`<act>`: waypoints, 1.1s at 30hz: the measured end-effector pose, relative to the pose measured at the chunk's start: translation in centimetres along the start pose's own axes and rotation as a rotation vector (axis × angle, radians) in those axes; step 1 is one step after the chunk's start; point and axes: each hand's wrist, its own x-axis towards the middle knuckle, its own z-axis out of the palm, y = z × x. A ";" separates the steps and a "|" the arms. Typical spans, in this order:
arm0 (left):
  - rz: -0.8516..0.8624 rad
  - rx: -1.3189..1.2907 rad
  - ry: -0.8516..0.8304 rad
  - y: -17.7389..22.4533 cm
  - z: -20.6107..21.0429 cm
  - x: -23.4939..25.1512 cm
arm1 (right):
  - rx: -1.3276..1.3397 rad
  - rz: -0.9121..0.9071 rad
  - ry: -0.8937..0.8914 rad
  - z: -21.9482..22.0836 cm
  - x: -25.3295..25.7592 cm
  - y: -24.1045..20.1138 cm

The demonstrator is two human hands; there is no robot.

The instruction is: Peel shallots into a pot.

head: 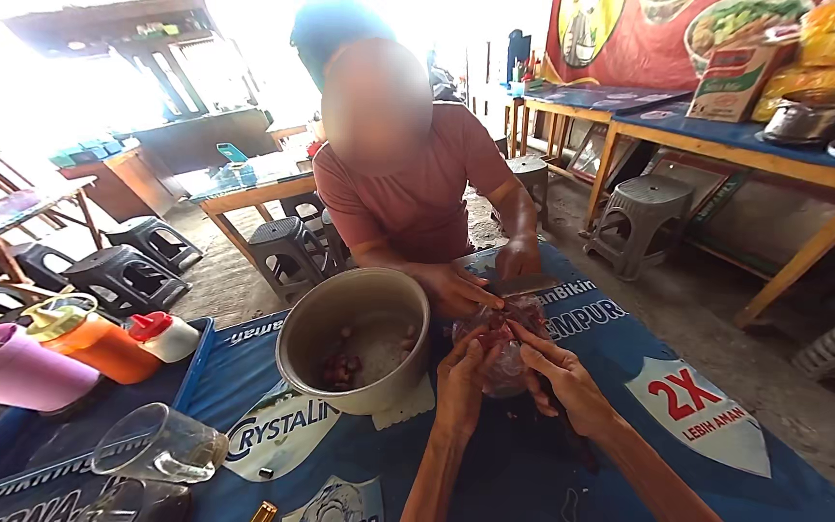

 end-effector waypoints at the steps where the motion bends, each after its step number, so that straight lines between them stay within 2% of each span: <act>1: -0.022 -0.039 0.013 0.2 0.1 0.0 | -0.041 -0.051 0.028 -0.1 0.1 0.2; 4: -0.067 -0.069 -0.008 0.7 -0.3 0.1 | -0.326 -0.222 0.101 -0.5 0.7 1.0; 7: -0.090 -0.064 -0.020 0.7 -0.7 0.3 | -0.524 -0.218 0.127 -1.0 1.0 1.6; 12: -0.090 -0.050 -0.001 0.8 -0.5 0.3 | -0.558 -0.204 0.148 -0.7 0.9 1.6; 14: -0.027 -0.003 -0.021 1.0 -0.3 0.2 | -0.576 -0.203 0.156 -0.8 1.0 1.7; 16: 0.161 0.161 -0.073 1.8 0.0 -0.1 | -0.593 -0.193 0.170 -1.0 1.1 1.9; 18: 0.448 0.434 -0.091 3.5 0.2 -0.5 | -0.612 -0.157 0.176 -1.2 1.2 1.8; 20: 0.739 0.796 0.002 6.1 -0.2 -0.9 | -0.650 -0.101 0.184 -1.3 1.2 1.7; 21: 0.828 0.990 0.085 7.5 -0.7 -0.9 | -0.675 -0.067 0.182 -1.3 1.2 1.7; 22: 0.868 1.163 0.165 8.7 -1.3 -0.8 | -0.702 -0.038 0.175 -1.4 1.2 1.6; 24: 0.815 1.410 0.281 10.6 -2.8 -0.4 | -0.752 0.001 0.164 -1.5 1.2 1.7; 27: 0.622 1.619 0.361 12.3 -4.9 0.6 | -0.800 0.006 0.146 -1.7 1.4 1.6; 29: 0.531 1.669 0.394 12.8 -5.6 0.9 | -0.814 -0.018 0.121 -1.9 1.4 1.4; 30: 0.558 1.655 0.408 12.8 -5.7 0.8 | -0.817 -0.037 0.100 -2.1 1.4 1.3; 33: 0.819 1.560 0.369 11.8 -4.2 -0.1 | -0.759 -0.087 0.026 -2.7 1.4 0.9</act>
